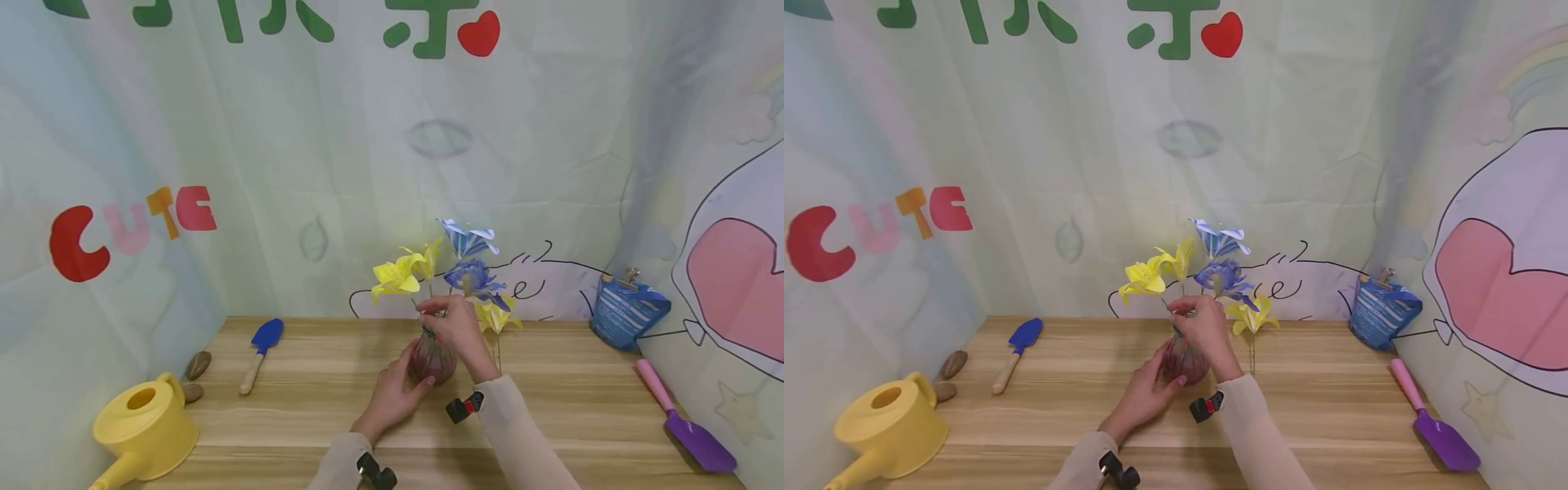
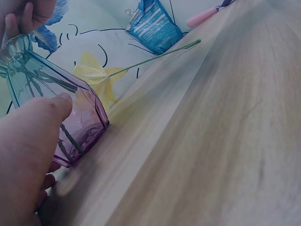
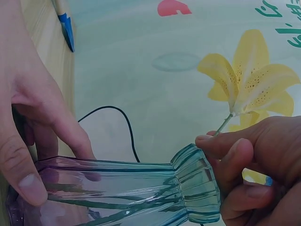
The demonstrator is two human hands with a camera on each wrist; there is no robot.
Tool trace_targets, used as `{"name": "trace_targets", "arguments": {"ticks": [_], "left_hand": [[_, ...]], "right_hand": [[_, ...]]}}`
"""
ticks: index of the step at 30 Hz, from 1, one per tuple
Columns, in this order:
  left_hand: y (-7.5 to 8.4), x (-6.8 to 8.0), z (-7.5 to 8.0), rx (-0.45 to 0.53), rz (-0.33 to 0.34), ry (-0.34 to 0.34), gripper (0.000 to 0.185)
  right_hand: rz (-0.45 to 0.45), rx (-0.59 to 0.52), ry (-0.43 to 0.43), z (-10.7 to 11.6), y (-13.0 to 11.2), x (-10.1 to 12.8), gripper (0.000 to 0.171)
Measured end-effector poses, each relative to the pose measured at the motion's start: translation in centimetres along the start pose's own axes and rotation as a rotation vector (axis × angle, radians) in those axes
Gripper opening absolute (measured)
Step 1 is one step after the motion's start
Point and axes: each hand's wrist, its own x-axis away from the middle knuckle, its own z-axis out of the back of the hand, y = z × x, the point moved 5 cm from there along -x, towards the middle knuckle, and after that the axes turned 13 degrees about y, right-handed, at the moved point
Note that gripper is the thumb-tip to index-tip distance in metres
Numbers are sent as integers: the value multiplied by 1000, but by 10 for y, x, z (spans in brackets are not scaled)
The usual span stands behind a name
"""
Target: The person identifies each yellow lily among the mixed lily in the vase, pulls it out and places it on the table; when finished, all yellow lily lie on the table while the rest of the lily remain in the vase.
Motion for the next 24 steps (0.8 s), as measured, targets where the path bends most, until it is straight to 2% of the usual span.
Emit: {"name": "trace_targets", "arguments": {"ticks": [7,14,24], "left_hand": [[1,0,0,-15,-4,4,82],[0,1,0,-8,8,2,83],[1,2,0,2,-1,4,82]], "right_hand": [[48,13,-2,0,-4,0,14],[123,103,20,-1,-9,1,11],[140,98,37,0,-11,1,12]]}}
